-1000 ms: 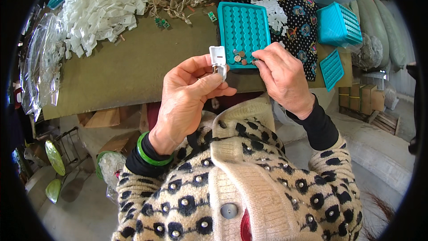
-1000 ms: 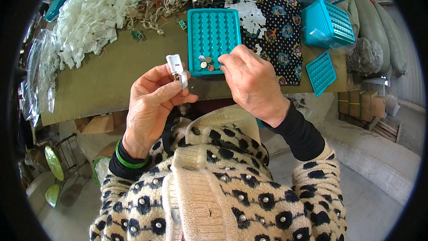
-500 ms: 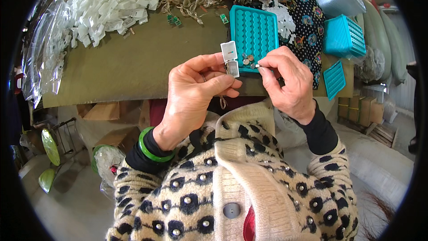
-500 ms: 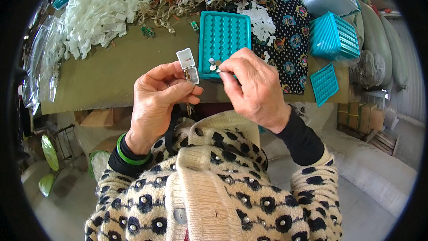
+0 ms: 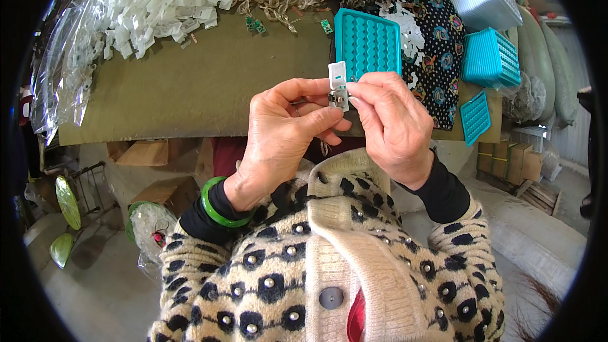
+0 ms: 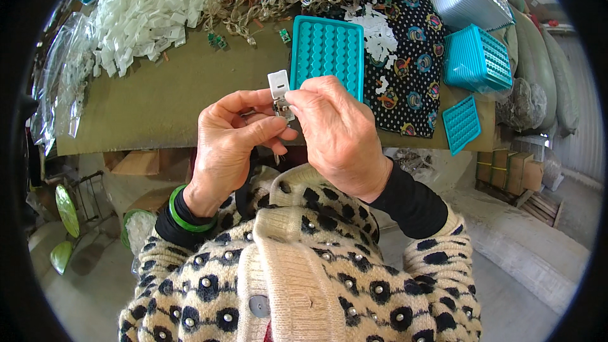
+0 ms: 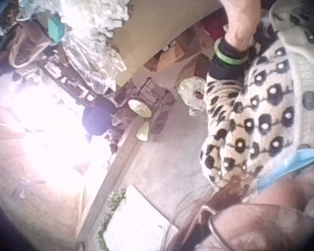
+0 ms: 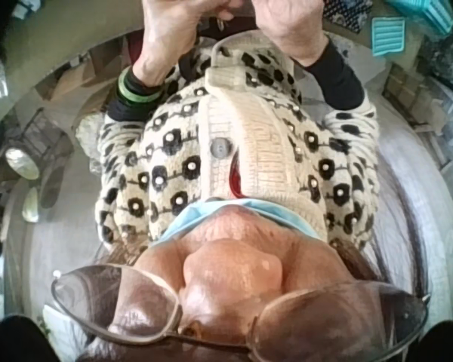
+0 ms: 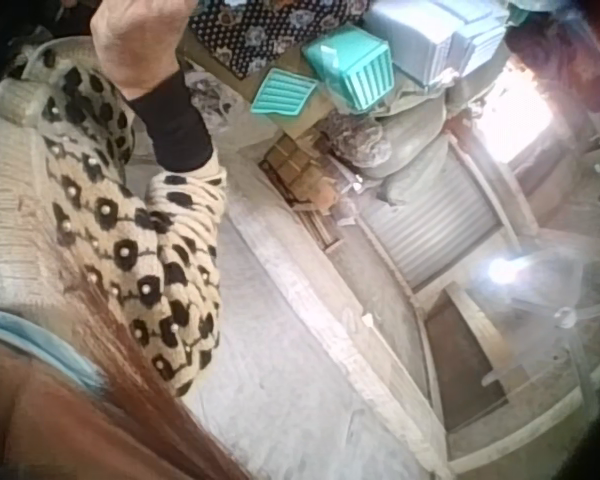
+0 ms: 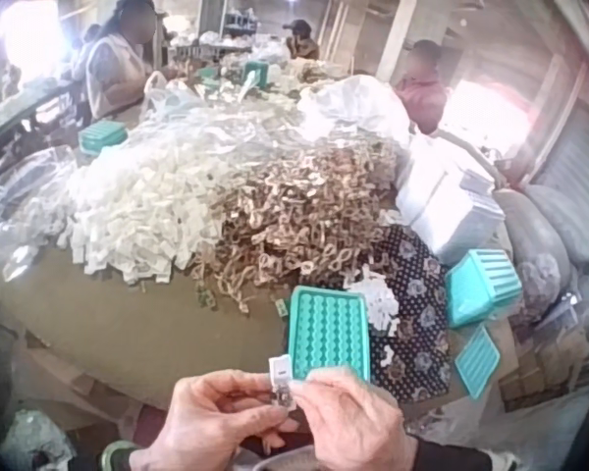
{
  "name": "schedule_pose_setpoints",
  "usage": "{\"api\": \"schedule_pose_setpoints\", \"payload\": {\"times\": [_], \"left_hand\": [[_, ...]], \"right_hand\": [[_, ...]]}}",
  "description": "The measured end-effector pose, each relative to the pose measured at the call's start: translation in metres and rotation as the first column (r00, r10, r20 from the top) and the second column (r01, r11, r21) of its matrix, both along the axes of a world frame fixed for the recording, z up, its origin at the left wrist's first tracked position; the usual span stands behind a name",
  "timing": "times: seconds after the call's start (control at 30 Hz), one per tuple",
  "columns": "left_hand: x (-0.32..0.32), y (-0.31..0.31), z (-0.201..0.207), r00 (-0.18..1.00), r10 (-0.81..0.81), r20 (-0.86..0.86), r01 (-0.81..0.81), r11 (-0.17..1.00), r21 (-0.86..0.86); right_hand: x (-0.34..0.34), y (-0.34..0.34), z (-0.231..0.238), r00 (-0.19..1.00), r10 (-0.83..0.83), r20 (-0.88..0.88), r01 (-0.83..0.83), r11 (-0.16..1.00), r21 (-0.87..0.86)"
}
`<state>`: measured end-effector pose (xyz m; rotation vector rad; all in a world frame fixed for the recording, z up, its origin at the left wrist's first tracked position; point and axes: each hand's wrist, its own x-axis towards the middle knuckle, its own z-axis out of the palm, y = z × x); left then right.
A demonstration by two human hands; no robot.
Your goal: The person repeatedly picks small cylindrical components from a teal tray and inserts them into white plastic housings. They handle the components and housings by hand, occasionally placing finished units on the table and retrieving new parts from the tray.
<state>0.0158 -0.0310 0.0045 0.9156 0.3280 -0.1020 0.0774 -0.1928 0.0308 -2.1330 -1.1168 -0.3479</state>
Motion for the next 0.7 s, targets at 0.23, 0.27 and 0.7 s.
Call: {"api": "schedule_pose_setpoints", "payload": {"times": [0.23,0.27,0.7], "left_hand": [[-0.002,-0.001,0.0,1.0,-0.018,-0.014,0.017,1.0,-0.024],[-0.002,0.0,0.0,0.999,-0.028,-0.032,0.028,1.0,-0.005],[0.0,0.009,-0.009,1.0,-0.011,-0.017,0.008,0.985,-0.17]], "right_hand": [[0.002,0.002,-0.005,0.995,0.086,-0.041,-0.084,0.996,0.027],[0.003,0.001,-0.005,0.993,0.112,-0.042,-0.111,0.994,0.022],[0.029,-0.025,-0.023,0.993,-0.025,0.114,0.051,0.971,-0.231]]}}
